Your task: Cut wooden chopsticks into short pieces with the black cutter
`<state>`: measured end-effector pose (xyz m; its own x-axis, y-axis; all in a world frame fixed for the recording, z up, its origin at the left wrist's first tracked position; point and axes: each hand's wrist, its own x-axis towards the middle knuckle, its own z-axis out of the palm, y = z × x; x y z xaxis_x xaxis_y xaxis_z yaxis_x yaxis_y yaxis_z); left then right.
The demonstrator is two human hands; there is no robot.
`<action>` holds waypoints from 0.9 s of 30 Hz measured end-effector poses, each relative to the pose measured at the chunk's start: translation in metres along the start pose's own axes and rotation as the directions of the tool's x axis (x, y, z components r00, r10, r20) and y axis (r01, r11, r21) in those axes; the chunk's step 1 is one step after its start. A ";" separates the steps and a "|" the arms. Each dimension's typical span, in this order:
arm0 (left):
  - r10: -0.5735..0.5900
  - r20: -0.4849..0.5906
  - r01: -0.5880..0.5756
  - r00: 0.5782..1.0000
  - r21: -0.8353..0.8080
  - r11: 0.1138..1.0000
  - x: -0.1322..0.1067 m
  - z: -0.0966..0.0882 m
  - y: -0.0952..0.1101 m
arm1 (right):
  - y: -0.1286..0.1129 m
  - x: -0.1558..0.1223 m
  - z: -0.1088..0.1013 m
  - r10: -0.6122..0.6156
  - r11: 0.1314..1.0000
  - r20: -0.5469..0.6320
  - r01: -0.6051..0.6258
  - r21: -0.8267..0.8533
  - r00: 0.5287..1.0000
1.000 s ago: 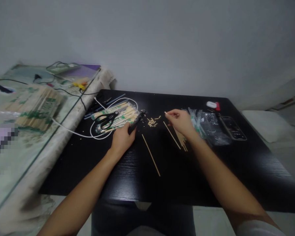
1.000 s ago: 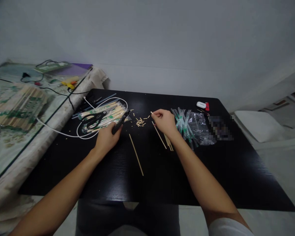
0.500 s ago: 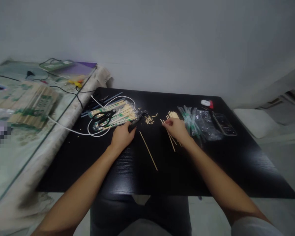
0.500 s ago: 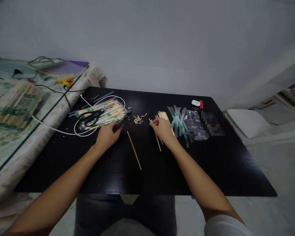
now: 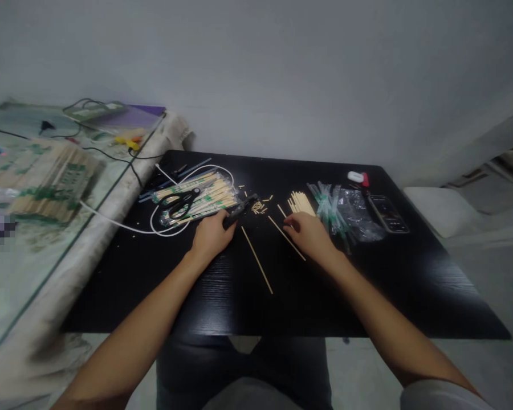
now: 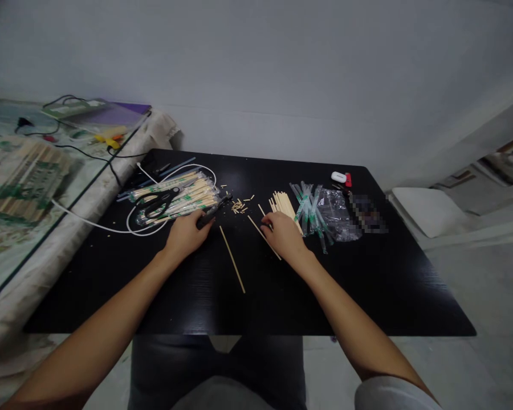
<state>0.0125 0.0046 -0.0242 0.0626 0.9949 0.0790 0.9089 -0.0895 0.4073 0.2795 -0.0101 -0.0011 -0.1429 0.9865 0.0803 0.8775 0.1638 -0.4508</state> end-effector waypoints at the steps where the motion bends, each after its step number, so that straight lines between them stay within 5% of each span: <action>1: 0.000 0.003 0.000 1.000 0.001 1.000 -0.001 0.000 0.001 | -0.006 -0.006 0.002 -0.028 0.999 0.024 0.028 0.035 0.999; 6: 0.003 -0.010 -0.003 1.000 -0.022 1.000 0.000 0.003 0.000 | -0.054 -0.031 0.027 -0.152 0.980 0.205 0.121 0.155 0.967; 13: -0.002 -0.055 -0.003 0.998 -0.087 0.996 0.002 0.003 -0.004 | -0.093 -0.029 0.038 -0.007 0.983 0.394 0.078 -0.164 0.919; 22: 0.028 -0.080 -0.039 0.996 -0.151 0.988 0.002 0.005 -0.003 | -0.086 -0.026 0.025 -0.072 0.962 0.459 0.183 -0.203 0.885; 27: 0.036 -0.072 -0.048 0.997 -0.175 0.983 0.002 0.005 -0.003 | -0.061 -0.025 0.016 -0.396 0.906 0.500 0.417 0.076 0.770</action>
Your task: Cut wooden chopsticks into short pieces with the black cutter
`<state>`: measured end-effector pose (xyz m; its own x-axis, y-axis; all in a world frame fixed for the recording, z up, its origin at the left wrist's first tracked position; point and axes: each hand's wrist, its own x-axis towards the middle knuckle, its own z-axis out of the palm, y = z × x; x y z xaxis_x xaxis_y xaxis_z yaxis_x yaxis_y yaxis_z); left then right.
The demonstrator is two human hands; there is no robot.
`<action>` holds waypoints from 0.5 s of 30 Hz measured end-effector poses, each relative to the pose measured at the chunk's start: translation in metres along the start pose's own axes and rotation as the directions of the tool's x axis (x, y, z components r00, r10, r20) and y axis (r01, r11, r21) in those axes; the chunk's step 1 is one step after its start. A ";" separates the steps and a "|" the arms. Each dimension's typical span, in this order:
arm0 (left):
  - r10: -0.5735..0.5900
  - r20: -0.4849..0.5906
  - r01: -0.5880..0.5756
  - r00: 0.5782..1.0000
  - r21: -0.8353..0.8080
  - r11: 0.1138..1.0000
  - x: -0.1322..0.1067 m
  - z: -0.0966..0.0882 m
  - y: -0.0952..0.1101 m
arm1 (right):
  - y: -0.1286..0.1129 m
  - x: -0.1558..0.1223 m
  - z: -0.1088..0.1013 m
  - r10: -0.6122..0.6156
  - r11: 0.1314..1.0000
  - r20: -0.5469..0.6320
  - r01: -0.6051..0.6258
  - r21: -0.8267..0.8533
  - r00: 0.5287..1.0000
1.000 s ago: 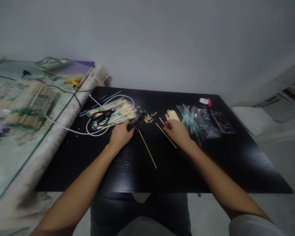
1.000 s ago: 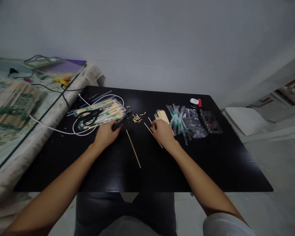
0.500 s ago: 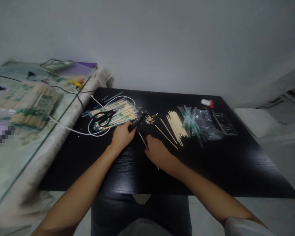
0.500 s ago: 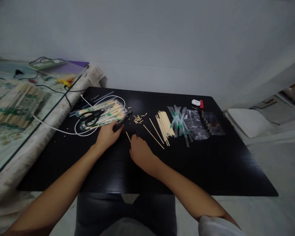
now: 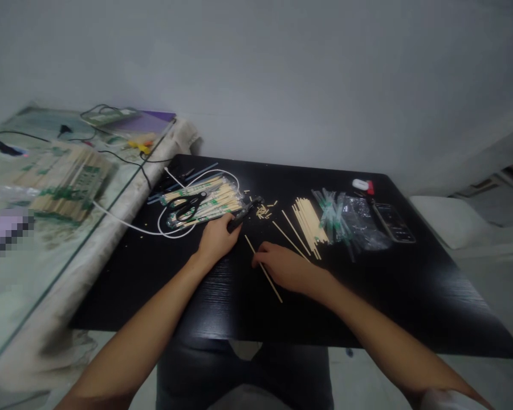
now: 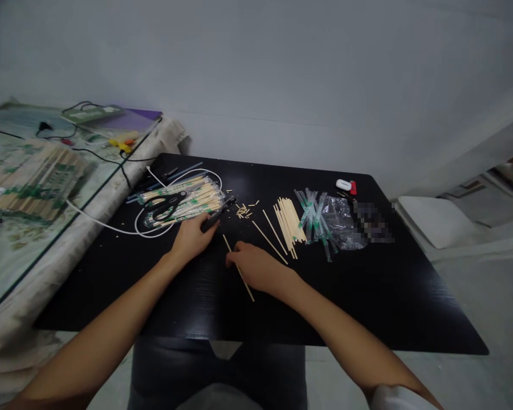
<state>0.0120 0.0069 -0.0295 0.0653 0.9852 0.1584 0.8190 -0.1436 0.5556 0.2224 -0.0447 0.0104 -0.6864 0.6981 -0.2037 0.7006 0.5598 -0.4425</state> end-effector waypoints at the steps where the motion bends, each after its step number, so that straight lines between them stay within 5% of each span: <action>1: -0.003 -0.001 0.003 1.000 -0.003 1.000 0.000 0.000 0.000 | 0.003 -0.003 0.000 -0.044 0.999 0.000 0.044 0.019 0.999; 5: -0.020 -0.007 0.020 1.000 -0.029 0.999 0.001 -0.001 0.001 | 0.003 -0.011 0.006 -0.117 0.993 -0.027 0.117 0.020 0.993; 15: -0.024 -0.034 0.020 0.999 -0.113 0.993 0.001 -0.003 0.002 | -0.020 -0.010 0.039 -0.270 0.922 0.000 0.258 -0.288 0.963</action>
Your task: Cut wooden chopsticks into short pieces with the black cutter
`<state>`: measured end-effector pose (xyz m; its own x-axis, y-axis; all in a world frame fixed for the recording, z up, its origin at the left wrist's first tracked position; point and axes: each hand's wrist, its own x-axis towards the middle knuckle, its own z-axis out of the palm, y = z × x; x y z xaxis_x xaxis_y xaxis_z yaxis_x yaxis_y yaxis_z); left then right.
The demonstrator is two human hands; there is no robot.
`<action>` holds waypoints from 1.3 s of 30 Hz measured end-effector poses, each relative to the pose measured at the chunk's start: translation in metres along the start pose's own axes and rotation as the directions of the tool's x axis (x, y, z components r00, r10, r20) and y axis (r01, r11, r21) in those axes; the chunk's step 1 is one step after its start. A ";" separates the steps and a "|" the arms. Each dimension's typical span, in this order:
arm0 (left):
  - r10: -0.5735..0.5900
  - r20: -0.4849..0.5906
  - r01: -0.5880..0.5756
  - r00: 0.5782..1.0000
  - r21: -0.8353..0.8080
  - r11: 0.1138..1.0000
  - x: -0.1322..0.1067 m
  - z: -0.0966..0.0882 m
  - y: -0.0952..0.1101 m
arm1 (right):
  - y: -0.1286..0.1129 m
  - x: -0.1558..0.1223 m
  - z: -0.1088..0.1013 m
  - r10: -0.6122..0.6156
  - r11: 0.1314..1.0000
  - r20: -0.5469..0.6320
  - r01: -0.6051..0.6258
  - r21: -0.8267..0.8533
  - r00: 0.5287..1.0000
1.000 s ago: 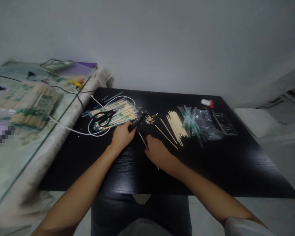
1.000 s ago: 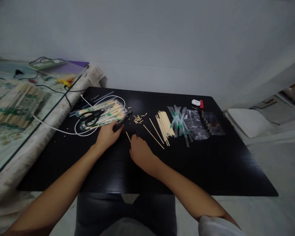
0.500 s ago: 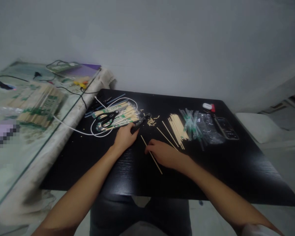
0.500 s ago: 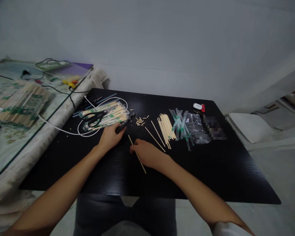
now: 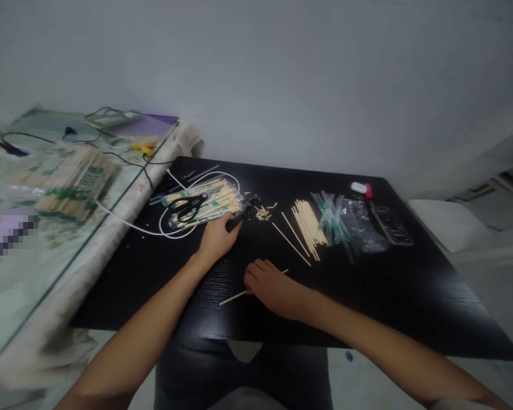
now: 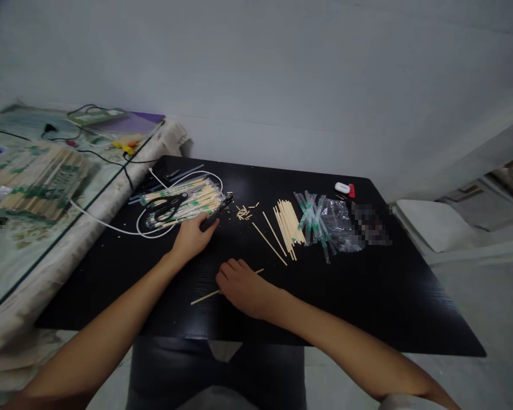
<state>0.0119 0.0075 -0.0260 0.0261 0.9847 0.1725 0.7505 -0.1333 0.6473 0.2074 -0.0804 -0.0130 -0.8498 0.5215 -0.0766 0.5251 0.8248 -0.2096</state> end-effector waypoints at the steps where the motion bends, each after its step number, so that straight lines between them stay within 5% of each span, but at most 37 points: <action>1: -0.005 -0.003 0.005 1.000 -0.016 1.000 0.000 0.000 0.000 | 0.002 0.000 0.000 0.033 0.999 0.000 -0.033 0.027 0.999; 4: -0.011 -0.020 0.010 1.000 -0.055 0.998 0.001 -0.003 0.000 | 0.020 0.001 -0.011 0.235 0.936 -0.005 -0.225 0.271 0.972; 6: 0.002 -0.039 -0.005 0.999 -0.077 0.997 0.000 -0.004 0.000 | 0.040 0.000 -0.027 0.406 0.847 -0.100 -0.333 0.415 0.908; 9: 0.014 -0.063 -0.020 0.998 -0.104 0.994 -0.001 -0.006 0.002 | 0.065 0.002 -0.054 0.499 0.808 -0.355 -0.277 0.520 0.790; 12: 0.046 -0.067 -0.053 0.997 -0.099 0.994 -0.002 -0.007 0.003 | 0.075 0.008 -0.070 0.515 0.802 -0.450 -0.225 0.553 0.730; 25: 0.131 -0.068 -0.133 0.989 -0.027 0.991 -0.007 -0.004 0.001 | 0.086 0.025 -0.062 0.440 0.794 -0.434 -0.116 0.596 0.786; 33: 0.153 -0.028 -0.154 0.988 -0.032 0.988 -0.011 -0.004 0.005 | 0.077 0.036 -0.059 0.514 0.692 -0.443 -0.050 0.721 0.734; 39: 0.191 -0.021 -0.192 0.981 -0.067 0.979 -0.013 -0.004 0.007 | 0.076 0.033 -0.061 0.505 0.664 -0.430 -0.019 0.747 0.748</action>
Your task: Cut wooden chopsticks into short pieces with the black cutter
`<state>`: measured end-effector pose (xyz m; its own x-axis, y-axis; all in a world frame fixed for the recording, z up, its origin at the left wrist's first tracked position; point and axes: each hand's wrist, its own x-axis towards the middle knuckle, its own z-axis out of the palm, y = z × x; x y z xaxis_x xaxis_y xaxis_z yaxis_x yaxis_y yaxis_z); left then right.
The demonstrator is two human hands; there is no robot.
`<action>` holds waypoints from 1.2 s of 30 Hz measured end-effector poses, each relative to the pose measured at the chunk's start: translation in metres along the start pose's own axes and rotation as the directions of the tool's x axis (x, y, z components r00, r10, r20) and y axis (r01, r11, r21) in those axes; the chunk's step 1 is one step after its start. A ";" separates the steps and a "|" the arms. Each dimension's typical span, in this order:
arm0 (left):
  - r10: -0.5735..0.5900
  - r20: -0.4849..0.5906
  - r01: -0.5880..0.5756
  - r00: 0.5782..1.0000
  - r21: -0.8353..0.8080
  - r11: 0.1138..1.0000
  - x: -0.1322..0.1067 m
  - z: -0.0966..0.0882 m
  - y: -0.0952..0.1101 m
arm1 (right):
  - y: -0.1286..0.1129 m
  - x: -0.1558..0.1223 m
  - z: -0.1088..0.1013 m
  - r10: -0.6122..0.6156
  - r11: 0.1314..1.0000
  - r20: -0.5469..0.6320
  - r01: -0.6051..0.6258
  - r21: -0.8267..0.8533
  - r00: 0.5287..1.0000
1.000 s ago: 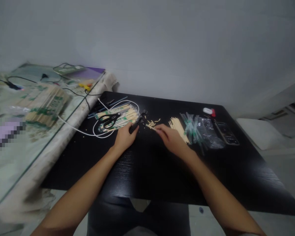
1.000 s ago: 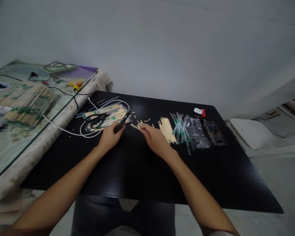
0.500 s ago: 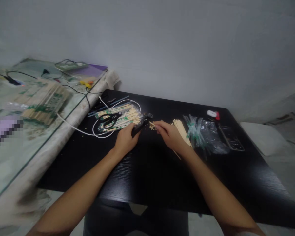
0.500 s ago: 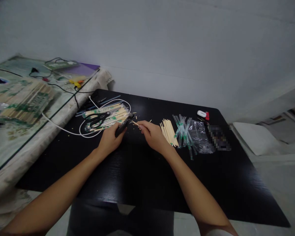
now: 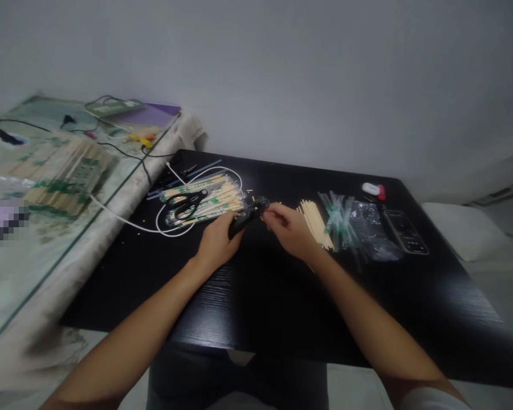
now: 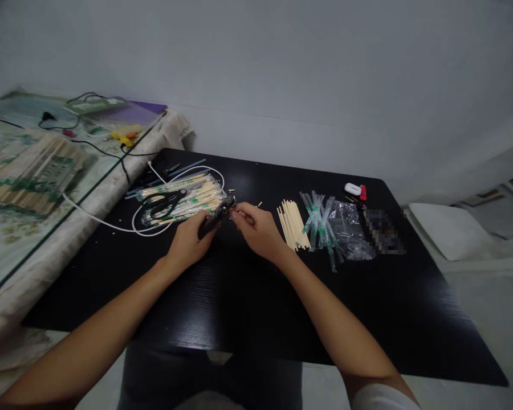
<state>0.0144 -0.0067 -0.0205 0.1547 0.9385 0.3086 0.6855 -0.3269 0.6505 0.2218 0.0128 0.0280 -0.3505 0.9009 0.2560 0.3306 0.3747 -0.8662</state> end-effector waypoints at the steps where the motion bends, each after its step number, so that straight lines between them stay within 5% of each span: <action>1: -0.005 0.003 0.005 1.000 -0.002 1.000 0.000 0.000 0.000 | 0.000 0.000 -0.001 -0.001 1.000 0.005 0.001 -0.001 1.000; 36: 0.003 0.039 -0.002 0.999 -0.025 1.000 -0.001 -0.002 0.006 | 0.000 0.002 -0.004 -0.056 0.997 0.038 0.058 -0.048 0.998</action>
<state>0.0173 -0.0101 -0.0155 0.1847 0.9410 0.2836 0.6669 -0.3319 0.6671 0.2246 0.0150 0.0302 -0.4016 0.8694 0.2880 0.3515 0.4367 -0.8281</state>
